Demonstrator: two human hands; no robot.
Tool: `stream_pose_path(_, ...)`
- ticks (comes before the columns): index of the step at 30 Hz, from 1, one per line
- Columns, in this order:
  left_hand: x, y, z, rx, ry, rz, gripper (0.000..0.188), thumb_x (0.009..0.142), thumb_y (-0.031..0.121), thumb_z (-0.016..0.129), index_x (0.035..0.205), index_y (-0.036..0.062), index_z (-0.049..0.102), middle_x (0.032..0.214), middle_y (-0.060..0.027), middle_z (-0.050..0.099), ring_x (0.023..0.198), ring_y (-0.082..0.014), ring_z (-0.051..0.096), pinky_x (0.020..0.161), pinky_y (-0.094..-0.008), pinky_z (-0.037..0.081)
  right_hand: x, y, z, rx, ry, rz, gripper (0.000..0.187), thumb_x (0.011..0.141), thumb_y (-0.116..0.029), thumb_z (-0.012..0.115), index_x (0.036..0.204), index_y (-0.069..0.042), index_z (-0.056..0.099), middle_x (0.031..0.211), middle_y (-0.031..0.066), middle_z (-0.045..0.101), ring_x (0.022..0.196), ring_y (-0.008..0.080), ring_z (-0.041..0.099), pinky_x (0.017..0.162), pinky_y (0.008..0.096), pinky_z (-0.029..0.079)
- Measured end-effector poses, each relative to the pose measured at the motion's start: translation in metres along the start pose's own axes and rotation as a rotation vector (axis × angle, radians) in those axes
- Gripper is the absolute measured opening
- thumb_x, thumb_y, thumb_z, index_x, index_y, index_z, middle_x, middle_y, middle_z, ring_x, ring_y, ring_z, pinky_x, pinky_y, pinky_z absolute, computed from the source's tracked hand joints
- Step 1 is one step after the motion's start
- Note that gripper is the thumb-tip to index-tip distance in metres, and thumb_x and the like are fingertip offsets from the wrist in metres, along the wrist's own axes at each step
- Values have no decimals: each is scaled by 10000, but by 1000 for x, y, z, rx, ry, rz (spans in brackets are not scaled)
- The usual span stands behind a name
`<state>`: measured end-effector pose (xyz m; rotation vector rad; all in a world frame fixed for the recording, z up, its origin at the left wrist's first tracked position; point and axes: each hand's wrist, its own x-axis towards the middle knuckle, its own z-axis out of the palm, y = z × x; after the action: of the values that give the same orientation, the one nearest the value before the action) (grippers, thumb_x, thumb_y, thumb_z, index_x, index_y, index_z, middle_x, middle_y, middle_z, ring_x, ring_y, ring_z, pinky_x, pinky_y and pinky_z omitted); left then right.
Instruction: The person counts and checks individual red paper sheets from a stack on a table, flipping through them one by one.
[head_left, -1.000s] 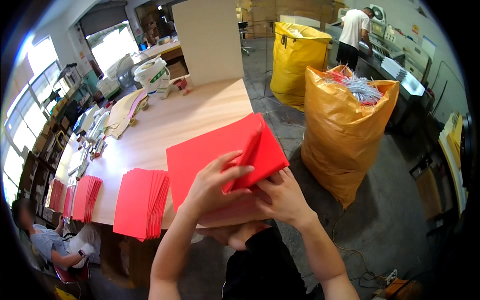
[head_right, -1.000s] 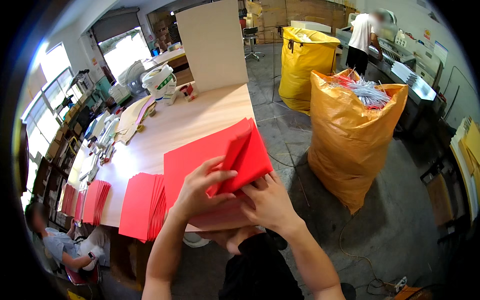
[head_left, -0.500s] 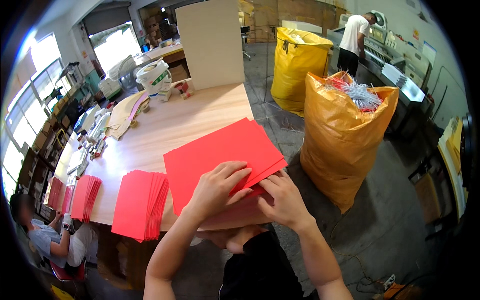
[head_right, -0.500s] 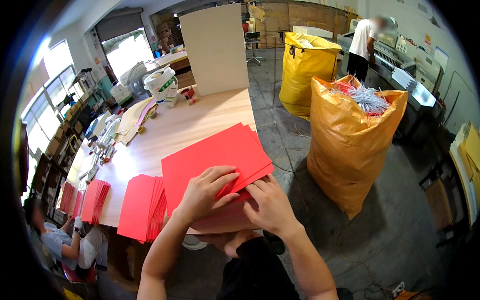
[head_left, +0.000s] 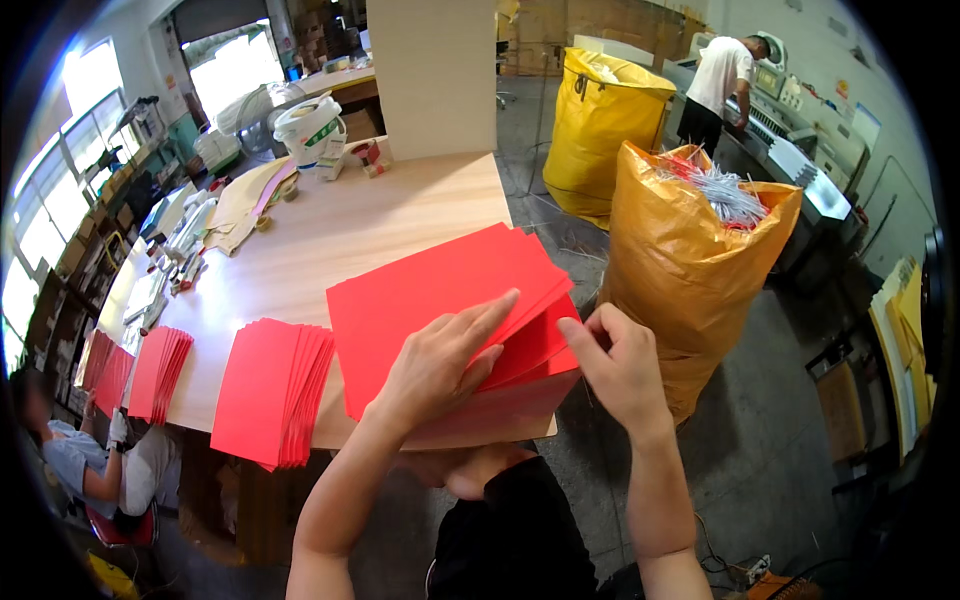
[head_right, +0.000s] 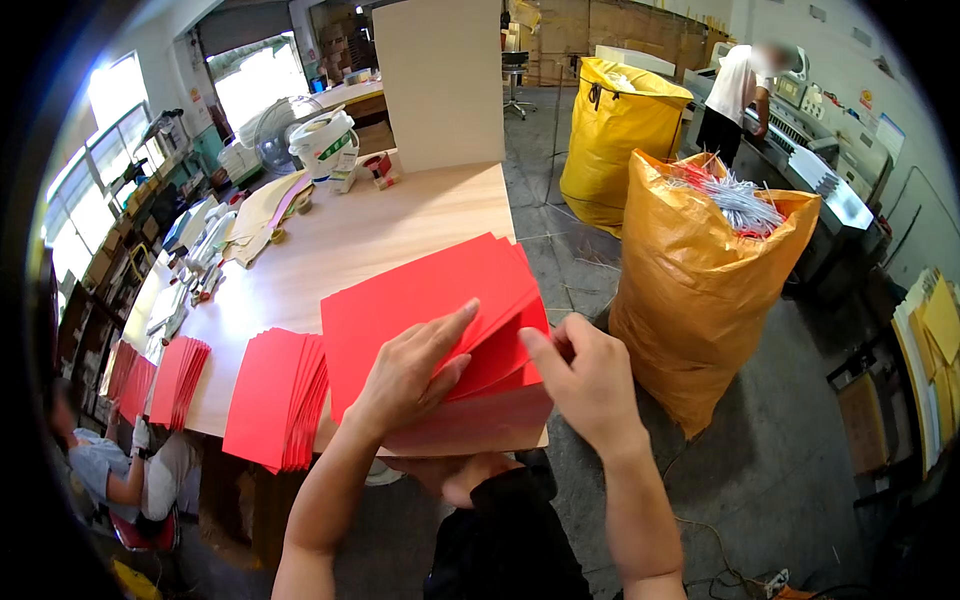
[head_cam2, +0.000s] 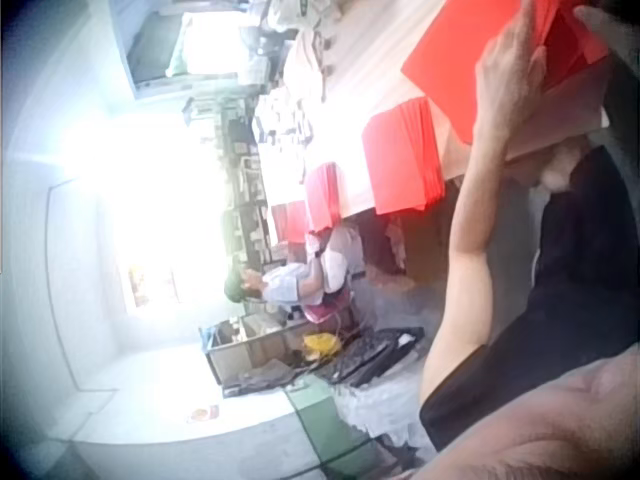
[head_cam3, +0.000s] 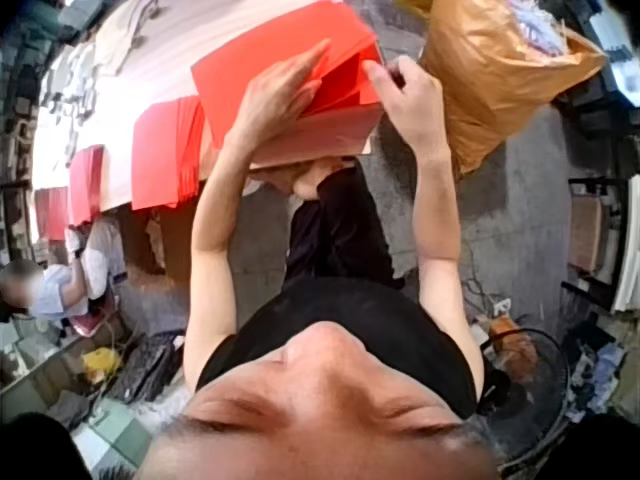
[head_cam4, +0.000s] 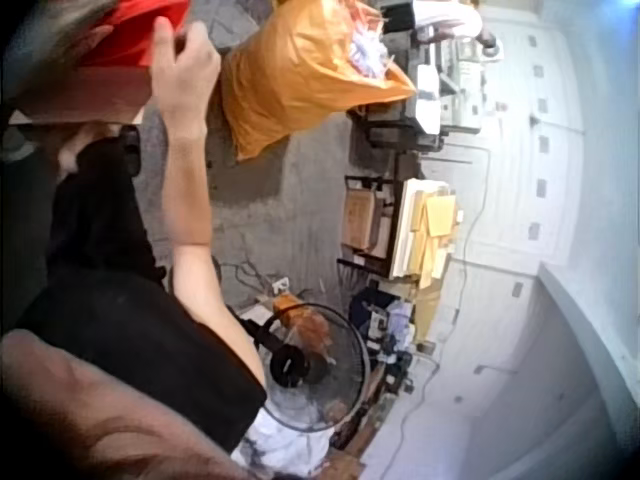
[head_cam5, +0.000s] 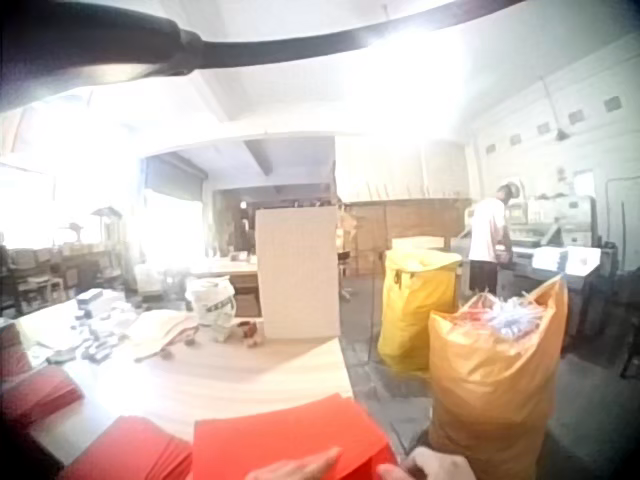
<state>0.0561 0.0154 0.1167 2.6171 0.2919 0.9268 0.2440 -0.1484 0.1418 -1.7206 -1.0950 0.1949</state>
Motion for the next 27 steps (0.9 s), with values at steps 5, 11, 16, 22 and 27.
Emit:
stream_pose_path(5, 2, -3, 0, 16, -36, 37, 421, 1036, 97, 653, 1421, 252, 730, 1595, -179, 578, 1168, -354, 756, 962, -469, 618, -4, 25, 26, -347, 116, -127, 428, 1003, -316, 768, 777, -28, 548, 697, 184, 649, 670, 420, 672, 602, 505, 493)
stream_pose_path(11, 2, -3, 1, 57, -48, 45, 274, 1036, 129, 670, 1257, 240, 789, 1586, -178, 588, 1167, -321, 767, 958, -450, 625, -13, 45, -6, -405, -145, 96, 474, 1031, -407, 742, 797, -12, 624, 723, 193, 679, 668, 430, 659, 616, 514, 492)
stream_pose_path(16, 1, -5, 0, 41, -41, 42, 237, 1003, 127, 720, 1204, 229, 795, 1574, -170, 601, 1161, -324, 771, 958, -450, 627, 0, 17, 11, -124, 66, -94, 454, 1047, -336, 729, 784, -9, 556, 665, 182, 592, 578, 363, 601, 581, 456, 473)
stream_pose_path(22, -1, -8, 1, -18, -54, 27, 222, 999, 195, 745, 1216, 232, 773, 1580, -152, 582, 1172, -327, 729, 989, -465, 603, 12, 29, 22, 738, -72, 356, 446, 1047, -283, 729, 797, 0, 491, 624, 155, 489, 533, 203, 566, 529, 404, 422)
stream_pose_path(27, 0, -4, -1, -50, -73, 8, 326, 928, 353, 855, 1224, 237, 782, 1589, -151, 571, 1207, -340, 733, 999, -469, 604, 12, 40, 35, 296, 80, -30, 402, 1079, -268, 672, 725, -128, 543, 605, -46, 513, 536, 60, 516, 471, 252, 369)
